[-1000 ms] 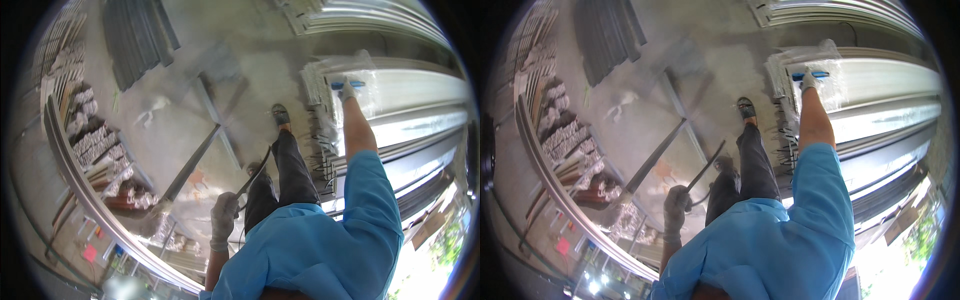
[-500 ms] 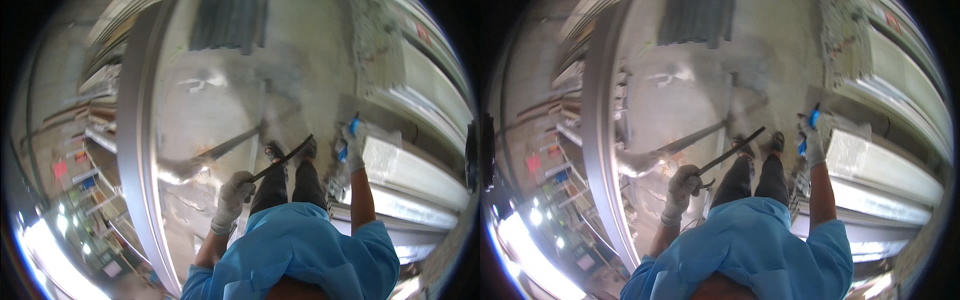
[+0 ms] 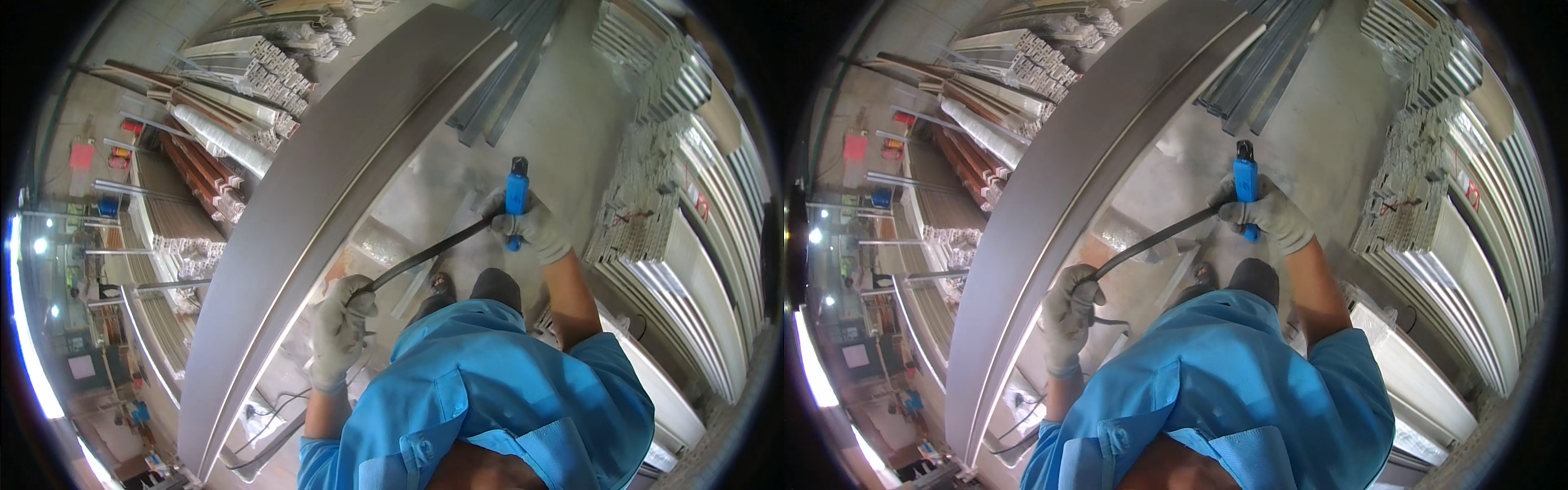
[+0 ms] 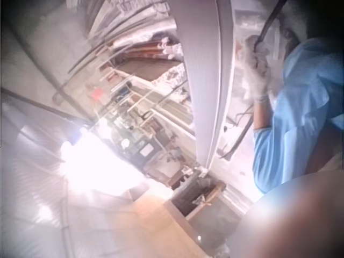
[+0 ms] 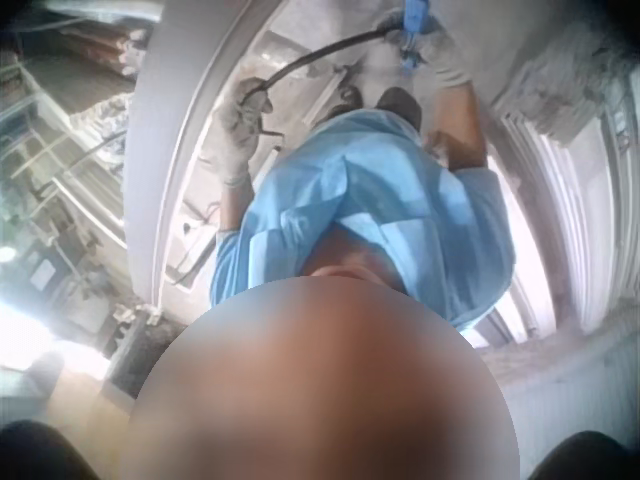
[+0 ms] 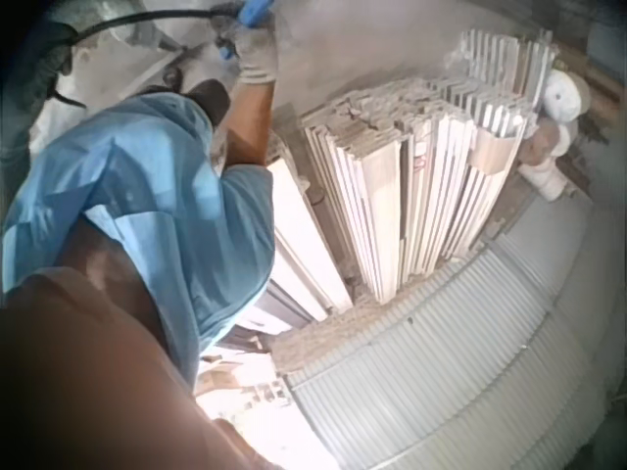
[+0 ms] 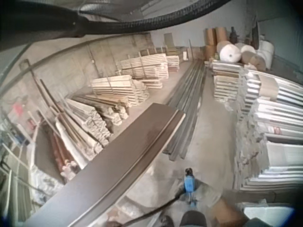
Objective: The person inserts a long flexible strip into the groove of a large flat panel using a blue plastic tool. They flip the panel and repeat the insertion on the opposite edge, then place the panel upright against a stack of similar panels.
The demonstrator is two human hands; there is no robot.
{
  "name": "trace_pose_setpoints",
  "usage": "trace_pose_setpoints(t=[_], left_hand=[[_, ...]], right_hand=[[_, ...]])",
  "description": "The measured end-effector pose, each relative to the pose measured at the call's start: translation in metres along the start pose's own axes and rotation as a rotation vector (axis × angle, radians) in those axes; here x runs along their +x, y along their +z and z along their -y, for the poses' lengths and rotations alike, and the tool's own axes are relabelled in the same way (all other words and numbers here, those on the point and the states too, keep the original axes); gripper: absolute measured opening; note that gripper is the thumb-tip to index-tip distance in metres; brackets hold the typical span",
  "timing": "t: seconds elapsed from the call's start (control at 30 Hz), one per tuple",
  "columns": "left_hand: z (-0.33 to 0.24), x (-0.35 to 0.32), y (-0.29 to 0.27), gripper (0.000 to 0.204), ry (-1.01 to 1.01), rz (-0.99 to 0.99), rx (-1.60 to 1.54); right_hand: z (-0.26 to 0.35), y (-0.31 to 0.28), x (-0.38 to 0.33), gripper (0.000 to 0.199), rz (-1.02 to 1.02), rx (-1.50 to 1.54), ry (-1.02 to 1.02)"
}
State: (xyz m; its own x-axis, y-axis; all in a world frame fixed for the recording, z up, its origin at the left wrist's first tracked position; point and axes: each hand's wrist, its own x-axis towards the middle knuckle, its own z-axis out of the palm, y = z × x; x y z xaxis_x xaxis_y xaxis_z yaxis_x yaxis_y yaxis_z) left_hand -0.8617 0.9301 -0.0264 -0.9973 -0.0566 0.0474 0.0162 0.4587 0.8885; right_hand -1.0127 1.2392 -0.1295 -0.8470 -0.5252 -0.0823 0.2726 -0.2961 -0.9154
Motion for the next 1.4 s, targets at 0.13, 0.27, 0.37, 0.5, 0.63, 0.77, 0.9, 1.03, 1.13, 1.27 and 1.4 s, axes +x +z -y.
trace_pose_setpoints(t=[0.13, 0.27, 0.37, 0.5, 0.63, 0.77, 0.9, 1.03, 1.13, 1.27, 1.4], left_hand=[[-0.035, 0.027, -0.034, 0.016, 0.234, -0.091, 0.505], [-0.067, 0.077, -0.038, 0.018, 0.365, -0.135, 0.687], [-0.058, 0.146, -0.001, 0.019, 0.292, -0.093, 0.611], [-0.026, 0.242, 0.09, 0.014, 0.295, -0.153, 0.547], [-0.009, 0.303, 0.16, 0.01, 0.297, -0.253, 0.602], [-0.006, 0.343, 0.19, 0.006, 0.315, -0.268, 0.811], [-0.011, 0.364, 0.205, 0.009, 0.249, -0.29, 0.839], [-0.017, 0.374, 0.213, 0.01, 0.222, -0.283, 0.837], [-0.02, 0.38, 0.214, 0.008, 0.22, -0.29, 0.81], [-0.02, 0.384, 0.213, 0.007, 0.235, -0.254, 0.854], [-0.017, 0.386, 0.215, 0.009, 0.289, -0.264, 0.839]], right_hand=[[0.055, 0.017, 0.028, 0.02, -0.108, -0.269, 0.006], [0.098, 0.005, 0.062, 0.013, -0.195, -0.208, -0.236], [0.133, -0.041, 0.108, 0.014, -0.321, -0.343, -0.487], [0.161, -0.126, 0.174, 0.012, -0.41, -0.585, -0.347], [0.157, -0.198, 0.231, 0.012, -0.448, -0.589, -0.261], [0.143, -0.24, 0.259, 0.011, -0.512, -0.642, -0.217], [0.135, -0.262, 0.279, 0.019, -0.478, -0.53, -0.195], [0.129, -0.277, 0.289, 0.015, -0.484, -0.444, -0.186], [0.123, -0.282, 0.293, 0.016, -0.467, -0.347, -0.167], [0.118, -0.284, 0.292, 0.018, -0.443, -0.204, -0.166], [0.12, -0.282, 0.291, 0.021, -0.409, -0.12, -0.203]])
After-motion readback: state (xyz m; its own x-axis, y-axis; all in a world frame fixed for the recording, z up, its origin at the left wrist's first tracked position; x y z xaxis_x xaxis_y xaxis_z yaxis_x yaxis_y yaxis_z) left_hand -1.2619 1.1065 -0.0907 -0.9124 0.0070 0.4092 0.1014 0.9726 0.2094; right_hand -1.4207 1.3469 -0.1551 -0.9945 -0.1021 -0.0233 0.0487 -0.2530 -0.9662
